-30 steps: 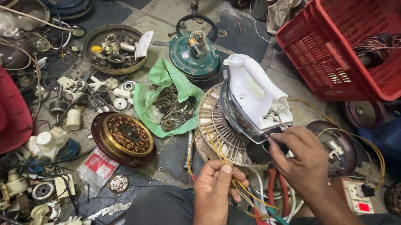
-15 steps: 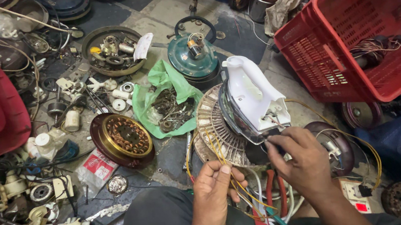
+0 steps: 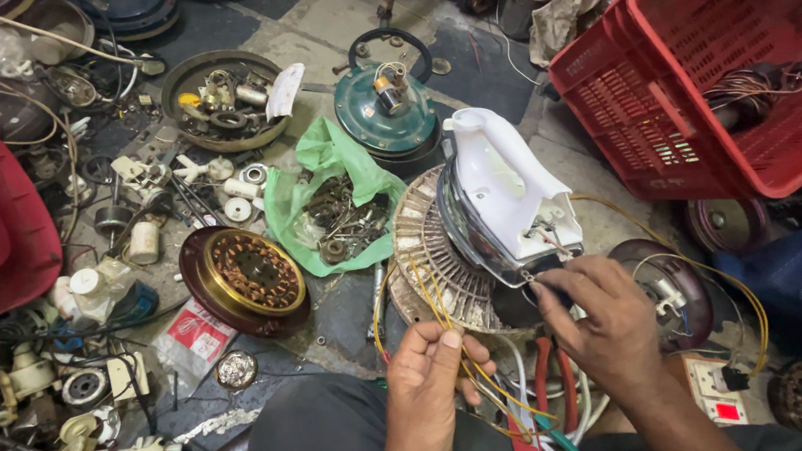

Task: The person sits on the floor of a cluttered repair workshop and repairs an electric iron. They use a screwdriver on the iron's terminal area, sort and connect its wires, test the wiring with a multimeter, reposition the iron, and handle its base plate and handle parts while reassembling it.

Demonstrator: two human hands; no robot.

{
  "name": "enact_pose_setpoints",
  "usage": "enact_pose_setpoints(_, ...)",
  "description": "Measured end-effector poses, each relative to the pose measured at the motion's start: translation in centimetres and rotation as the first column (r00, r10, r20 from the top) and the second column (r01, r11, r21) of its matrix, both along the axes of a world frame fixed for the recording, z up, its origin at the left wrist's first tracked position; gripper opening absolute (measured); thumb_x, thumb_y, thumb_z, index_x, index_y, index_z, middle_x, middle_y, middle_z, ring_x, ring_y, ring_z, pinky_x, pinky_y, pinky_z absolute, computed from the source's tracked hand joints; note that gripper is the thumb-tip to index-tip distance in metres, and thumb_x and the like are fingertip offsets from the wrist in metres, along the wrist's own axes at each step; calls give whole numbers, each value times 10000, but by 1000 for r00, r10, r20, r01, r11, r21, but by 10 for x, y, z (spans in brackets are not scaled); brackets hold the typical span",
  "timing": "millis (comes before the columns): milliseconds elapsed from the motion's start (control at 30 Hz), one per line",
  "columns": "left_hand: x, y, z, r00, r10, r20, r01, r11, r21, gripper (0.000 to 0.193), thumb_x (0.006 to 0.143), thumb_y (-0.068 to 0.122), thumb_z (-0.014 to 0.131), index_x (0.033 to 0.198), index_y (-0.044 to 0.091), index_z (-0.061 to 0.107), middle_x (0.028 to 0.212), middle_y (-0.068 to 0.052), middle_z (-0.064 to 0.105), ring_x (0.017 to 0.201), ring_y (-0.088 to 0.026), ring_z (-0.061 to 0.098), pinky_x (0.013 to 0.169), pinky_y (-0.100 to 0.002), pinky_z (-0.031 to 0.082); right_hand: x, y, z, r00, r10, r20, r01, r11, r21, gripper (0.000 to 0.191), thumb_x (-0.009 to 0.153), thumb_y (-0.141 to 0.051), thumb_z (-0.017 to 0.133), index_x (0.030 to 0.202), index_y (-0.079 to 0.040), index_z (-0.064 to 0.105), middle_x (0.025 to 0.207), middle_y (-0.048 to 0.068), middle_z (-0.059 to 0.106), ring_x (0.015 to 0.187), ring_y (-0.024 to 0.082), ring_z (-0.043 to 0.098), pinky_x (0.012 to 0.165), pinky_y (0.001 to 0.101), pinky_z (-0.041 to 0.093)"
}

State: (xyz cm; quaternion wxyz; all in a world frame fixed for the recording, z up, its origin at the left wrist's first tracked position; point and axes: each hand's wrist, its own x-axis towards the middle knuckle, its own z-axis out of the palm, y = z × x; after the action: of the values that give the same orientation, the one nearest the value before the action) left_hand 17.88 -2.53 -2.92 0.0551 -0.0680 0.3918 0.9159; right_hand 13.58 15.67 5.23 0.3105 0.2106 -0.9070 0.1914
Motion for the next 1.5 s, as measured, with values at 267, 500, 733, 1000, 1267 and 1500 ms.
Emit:
enact_pose_setpoints(267,0,1,-5,1000,-3,-6,3,1000,-7,158,1015,184,571,1037,31,603,875,-77,717,751,-146,712,538,-247,502,0,-6,11,997,-50,64,46,997,59,158,811,-123,795,957,-90,743,927,80,675,857,277,666,735,392,530)
enact_pose_setpoints(500,1,1,-7,1000,-2,-17,2,1000,-8,159,1017,185,570,1035,30,602,873,-75,720,749,-145,713,538,-247,505,0,-12,22,984,-116,137,104,991,88,149,816,-164,782,942,-88,757,897,81,683,845,297,666,710,408,527)
enact_pose_setpoints(733,1,3,-9,999,2,-40,-2,1000,7,163,1020,188,573,1036,29,605,873,-77,718,748,-146,710,537,-247,499,0,-13,28,976,-141,164,116,981,152,145,806,-178,792,928,-102,771,867,79,690,818,299,662,697,419,523)
enact_pose_setpoints(1000,-1,1,-10,1000,22,-10,-22,1000,1,159,1008,194,582,1015,35,601,855,-80,729,737,-152,716,535,-248,500,20,-3,17,990,-98,100,100,995,-9,300,808,-106,788,1097,-48,732,948,113,710,812,270,676,716,365,539)
enact_pose_setpoints(1267,5,11,-7,997,-15,-81,10,998,-69,156,1020,187,583,1033,34,615,871,-71,735,729,-118,677,567,-237,490,68,-10,1,984,-129,120,159,943,-291,316,815,-54,773,1127,-68,719,1004,108,716,809,213,709,685,308,554)
enact_pose_setpoints(1500,9,8,-5,995,18,-99,-28,995,-97,151,1015,167,573,1020,21,610,865,-80,731,718,-114,675,562,-242,491,14,1,8,997,-23,-70,20,999,-36,310,817,-30,780,1121,-78,743,1051,88,711,927,274,676,816,369,546)
